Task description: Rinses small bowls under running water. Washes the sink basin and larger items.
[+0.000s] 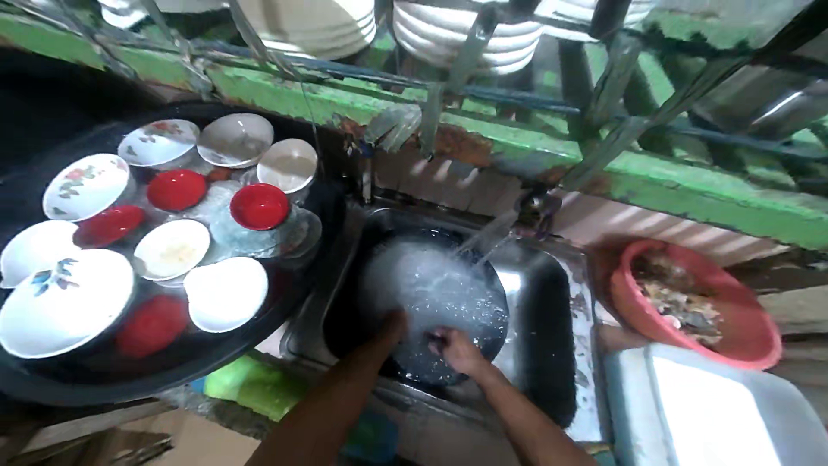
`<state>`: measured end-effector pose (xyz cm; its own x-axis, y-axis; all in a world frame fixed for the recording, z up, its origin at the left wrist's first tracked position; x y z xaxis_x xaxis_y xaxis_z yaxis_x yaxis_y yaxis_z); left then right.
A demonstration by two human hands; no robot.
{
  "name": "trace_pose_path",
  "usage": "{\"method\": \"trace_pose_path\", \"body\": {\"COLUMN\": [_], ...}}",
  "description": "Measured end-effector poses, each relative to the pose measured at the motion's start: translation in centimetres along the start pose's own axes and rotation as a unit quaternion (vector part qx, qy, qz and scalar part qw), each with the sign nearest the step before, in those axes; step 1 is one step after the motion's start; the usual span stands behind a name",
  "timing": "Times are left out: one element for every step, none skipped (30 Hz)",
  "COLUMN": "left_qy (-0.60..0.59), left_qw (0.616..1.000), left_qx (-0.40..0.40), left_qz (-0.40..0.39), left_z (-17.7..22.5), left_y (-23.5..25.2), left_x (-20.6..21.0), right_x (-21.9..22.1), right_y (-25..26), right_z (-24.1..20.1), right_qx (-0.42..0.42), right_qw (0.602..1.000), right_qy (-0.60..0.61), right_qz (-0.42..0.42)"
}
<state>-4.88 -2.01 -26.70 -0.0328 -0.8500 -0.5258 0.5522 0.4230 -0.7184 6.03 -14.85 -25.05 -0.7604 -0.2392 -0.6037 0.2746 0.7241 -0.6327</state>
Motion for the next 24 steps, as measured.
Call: {"method": "trace_pose_path", "body": {"left_qy": [-0.011, -0.019, -0.027, -0.026, -0.014, 0.003, 0.023, 0.036, 0.04, 0.034, 0.022, 0.002, -0.02, -0.046, -0.071, -0.092, -0.13, -0.168, -0.191, -0.2, -0.196, -0.185, -0.174, -0.167], "left_qw": [1.0, 0.999, 0.997, 0.993, 0.987, 0.977, 0.962, 0.941, 0.909, 0.867, 0.833, 0.813, 0.787, 0.766, 0.748, 0.731, 0.733, 0.736, 0.733, 0.732, 0.733, 0.737, 0.74, 0.739], "left_qx": [0.012, 0.027, 0.046, 0.065, 0.089, 0.115, 0.141, 0.164, 0.189, 0.213, 0.22, 0.214, 0.216, 0.215, 0.211, 0.2, 0.17, 0.143, 0.124, 0.119, 0.125, 0.139, 0.157, 0.173], "left_qz": [-0.001, 0.015, 0.05, 0.091, 0.136, 0.181, 0.232, 0.293, 0.369, 0.449, 0.508, 0.542, 0.577, 0.604, 0.626, 0.645, 0.645, 0.641, 0.641, 0.641, 0.639, 0.634, 0.631, 0.629], "left_z": [0.2, 0.7, 1.1, 1.5, 2.0, 2.7, 3.4, 3.9, 4.0, 3.8, 3.2, 2.4, 1.2, -0.1, -1.7, -3.4, -5.0, -6.5, -7.6, -8.2, -8.3, -7.9, -7.3, -6.6], "left_y": [-0.4, -1.5, -2.7, -3.9, -5.4, -7.2, -9.6, -12.3, -15.0, -17.6, -20.1, -22.2, -23.9, -25.1, -25.8, -26.1, -26.2, -26.3, -26.5, -26.8, -27.2, -27.6, -27.9, -28.0], "left_x": [-0.5, -1.5, -2.8, -4.2, -5.8, -7.4, -9.2, -11.0, -12.8, -14.5, -16.4, -18.6, -20.8, -22.9, -24.9, -26.5, -27.9, -28.8, -29.2, -29.2, -28.6, -27.6, -26.4, -24.9], "right_x": [-0.6, -1.3, -2.0, -2.8, -3.5, -4.5, -5.7, -7.0, -8.3, -9.5, -10.6, -11.6, -12.5, -13.1, -13.5, -13.7, -13.8, -13.9, -14.0, -14.3, -14.6, -15.1, -15.6, -16.0], "right_y": [-0.3, -0.8, -1.3, -1.7, -2.1, -2.5, -2.9, -3.3, -3.8, -4.5, -4.9, -5.1, -4.8, -4.3, -3.7, -2.9, -2.4, -2.1, -2.0, -2.0, -2.1, -2.2, -2.3, -2.1], "right_z": [-0.1, -0.2, -0.2, -0.6, -1.2, -2.3, -3.9, -6.1, -8.7, -11.6, -14.5, -17.4, -20.2, -22.7, -25.0, -26.9, -28.5, -29.7, -30.6, -31.0, -30.9, -30.5, -29.9, -29.5], "right_qx": [0.002, 0.009, 0.025, 0.044, 0.063, 0.075, 0.074, 0.06, 0.034, -0.003, -0.046, -0.092, -0.139, -0.18, -0.213, -0.236, -0.241, -0.23, -0.217, -0.203, -0.193, -0.185, -0.18, -0.176], "right_qw": [0.995, 0.979, 0.949, 0.91, 0.867, 0.826, 0.792, 0.764, 0.742, 0.727, 0.715, 0.708, 0.707, 0.713, 0.723, 0.733, 0.741, 0.748, 0.758, 0.766, 0.774, 0.781, 0.79, 0.798], "right_qy": [0.093, 0.19, 0.287, 0.377, 0.454, 0.517, 0.567, 0.605, 0.633, 0.652, 0.666, 0.671, 0.667, 0.654, 0.637, 0.62, 0.61, 0.604, 0.596, 0.587, 0.575, 0.56, 0.542, 0.525], "right_qz": [0.036, 0.078, 0.125, 0.166, 0.195, 0.211, 0.215, 0.219, 0.218, 0.214, 0.208, 0.199, 0.188, 0.178, 0.163, 0.15, 0.143, 0.148, 0.154, 0.164, 0.181, 0.204, 0.225, 0.238]}}
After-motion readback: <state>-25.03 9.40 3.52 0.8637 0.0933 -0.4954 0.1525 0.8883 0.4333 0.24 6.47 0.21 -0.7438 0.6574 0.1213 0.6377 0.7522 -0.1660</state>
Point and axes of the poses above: each hand's wrist, its own y-axis towards the middle knuckle, its own x-axis out of the palm, z = x × y, the point moved 5 cm from there along y, towards the middle knuckle, and after that the axes turned 5 degrees about -y, right-handed, at the moved point
